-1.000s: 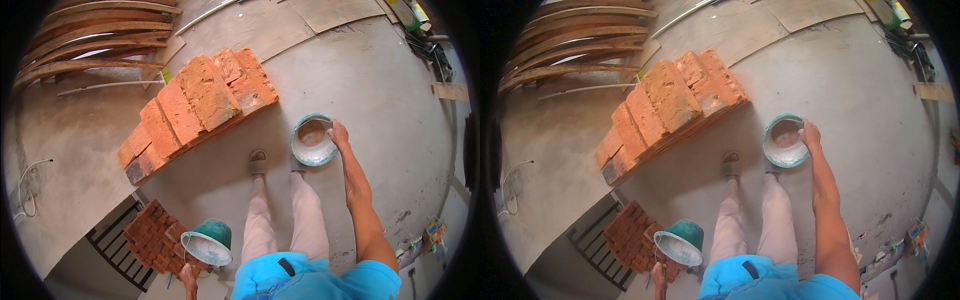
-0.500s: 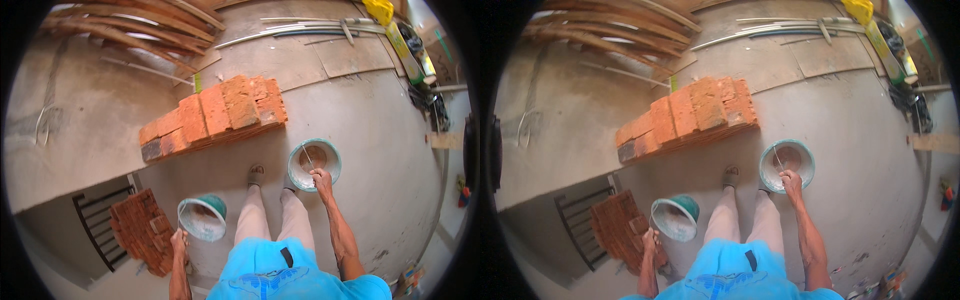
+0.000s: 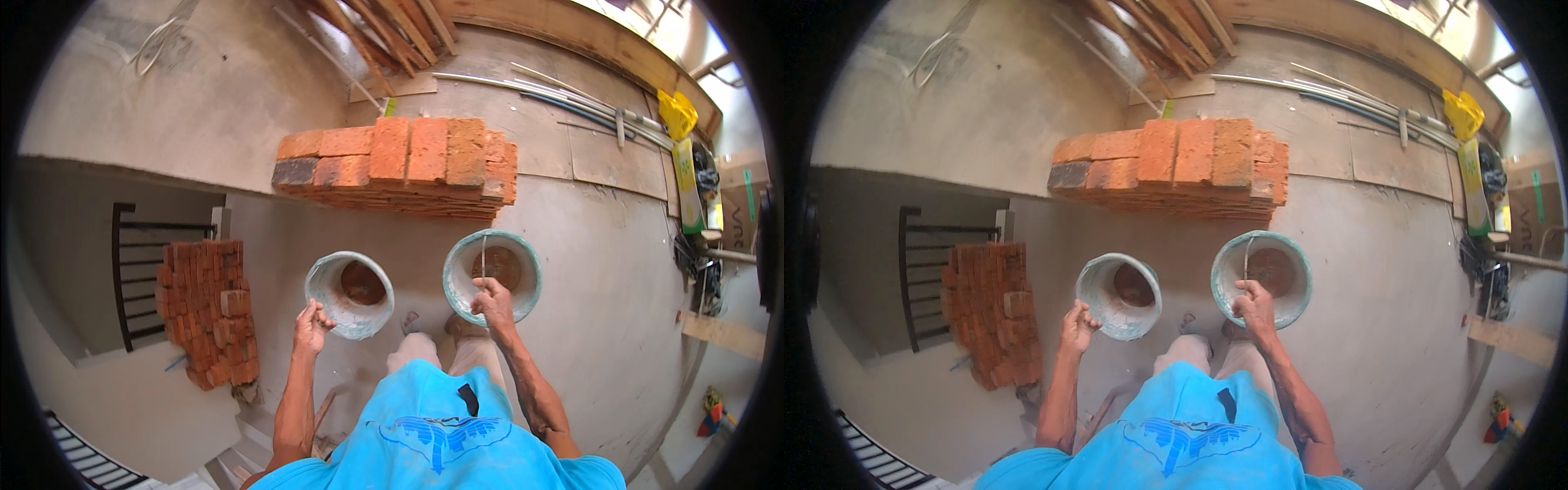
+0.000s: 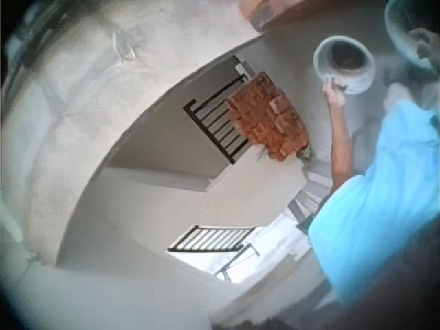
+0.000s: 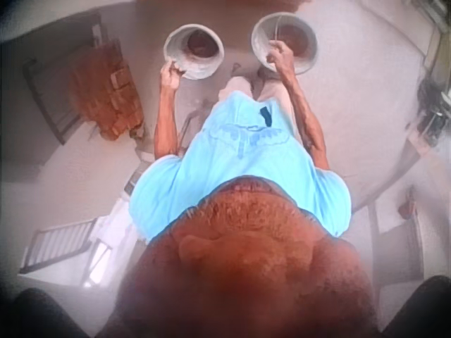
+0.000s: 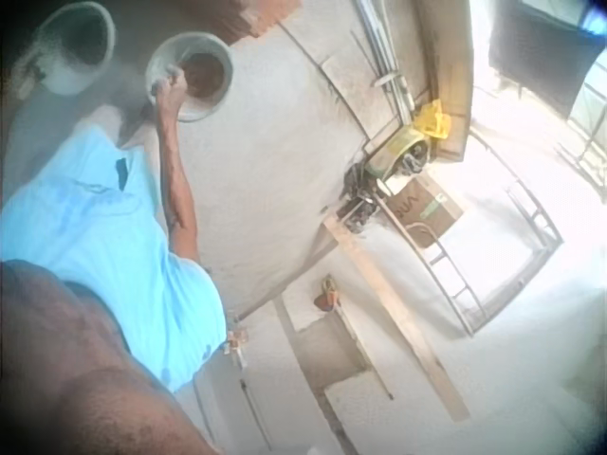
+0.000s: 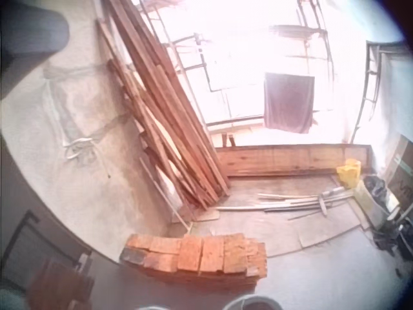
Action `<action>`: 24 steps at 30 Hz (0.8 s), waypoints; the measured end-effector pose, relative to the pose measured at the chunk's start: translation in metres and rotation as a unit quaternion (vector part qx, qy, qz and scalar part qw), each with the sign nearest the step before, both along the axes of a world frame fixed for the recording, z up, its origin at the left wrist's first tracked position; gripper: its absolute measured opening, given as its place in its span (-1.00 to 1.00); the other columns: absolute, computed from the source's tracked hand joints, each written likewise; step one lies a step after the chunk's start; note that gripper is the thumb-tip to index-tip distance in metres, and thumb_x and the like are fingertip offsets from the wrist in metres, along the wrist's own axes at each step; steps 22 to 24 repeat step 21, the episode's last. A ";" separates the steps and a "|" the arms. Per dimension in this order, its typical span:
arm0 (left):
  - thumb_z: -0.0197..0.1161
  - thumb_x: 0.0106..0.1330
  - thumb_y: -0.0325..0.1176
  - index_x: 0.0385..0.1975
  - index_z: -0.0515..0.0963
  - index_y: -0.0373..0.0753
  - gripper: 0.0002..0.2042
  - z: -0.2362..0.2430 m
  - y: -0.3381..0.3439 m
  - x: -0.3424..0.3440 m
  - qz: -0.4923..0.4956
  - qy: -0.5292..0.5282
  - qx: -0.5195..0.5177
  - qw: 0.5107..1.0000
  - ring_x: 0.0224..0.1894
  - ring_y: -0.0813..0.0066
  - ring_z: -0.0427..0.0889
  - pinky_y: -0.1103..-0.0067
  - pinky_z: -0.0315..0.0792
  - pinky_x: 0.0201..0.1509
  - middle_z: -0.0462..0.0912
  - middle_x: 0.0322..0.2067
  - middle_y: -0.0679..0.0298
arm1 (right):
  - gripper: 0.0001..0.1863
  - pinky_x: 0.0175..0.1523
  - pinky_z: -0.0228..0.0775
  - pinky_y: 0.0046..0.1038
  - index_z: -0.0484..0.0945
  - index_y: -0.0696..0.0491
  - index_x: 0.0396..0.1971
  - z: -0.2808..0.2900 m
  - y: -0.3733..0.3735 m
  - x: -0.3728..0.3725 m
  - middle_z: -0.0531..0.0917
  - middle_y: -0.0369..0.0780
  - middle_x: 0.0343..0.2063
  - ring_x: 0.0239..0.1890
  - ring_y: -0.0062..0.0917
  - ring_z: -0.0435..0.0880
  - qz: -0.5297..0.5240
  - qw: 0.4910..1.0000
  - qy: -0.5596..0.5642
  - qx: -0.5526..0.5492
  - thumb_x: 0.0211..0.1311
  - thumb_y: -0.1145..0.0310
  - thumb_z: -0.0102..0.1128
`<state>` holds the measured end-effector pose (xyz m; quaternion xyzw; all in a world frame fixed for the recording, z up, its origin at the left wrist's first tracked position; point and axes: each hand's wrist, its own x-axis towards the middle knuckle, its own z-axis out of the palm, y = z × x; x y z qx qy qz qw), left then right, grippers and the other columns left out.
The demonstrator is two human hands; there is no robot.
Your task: The person places bricks on a curved structure and picks up additional bricks from buckets.
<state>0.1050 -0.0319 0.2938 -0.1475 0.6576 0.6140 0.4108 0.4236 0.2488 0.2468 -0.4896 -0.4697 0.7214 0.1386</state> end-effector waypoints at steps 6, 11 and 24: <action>0.24 0.47 -0.20 -0.22 0.52 -0.18 -0.81 0.002 0.000 0.017 -0.081 -0.023 0.144 0.986 -0.34 0.48 0.59 0.42 0.54 -0.19 0.63 -0.31 0.27 | -0.44 -0.19 0.49 -0.54 0.44 0.38 0.12 0.008 -0.068 -0.080 0.66 -0.20 -0.46 -0.39 -0.58 0.64 0.130 0.990 0.043 0.013 0.09 0.43 0.13; 0.31 0.40 -0.11 -0.02 0.49 -0.20 -0.66 0.002 -0.029 0.030 -0.089 -0.038 0.098 0.990 -0.08 0.45 0.67 0.56 0.50 -0.26 0.71 -0.10 0.20 | -0.41 -0.11 0.47 -0.51 0.44 0.39 0.12 0.030 -0.128 -0.138 0.69 -0.16 -0.43 -0.34 -0.52 0.64 0.255 0.962 0.082 0.045 0.05 0.41 0.14; 0.25 0.31 0.25 0.06 0.54 -0.22 -0.38 -0.013 -0.112 0.043 0.006 -0.047 0.108 0.993 0.20 0.31 0.59 0.32 0.44 0.30 0.65 0.13 0.10 | -0.20 -0.03 0.58 -0.19 0.27 -0.03 0.43 0.061 -0.243 -0.199 0.77 0.00 -0.20 -0.16 -0.19 0.79 0.625 0.722 0.003 0.295 0.10 0.36 0.25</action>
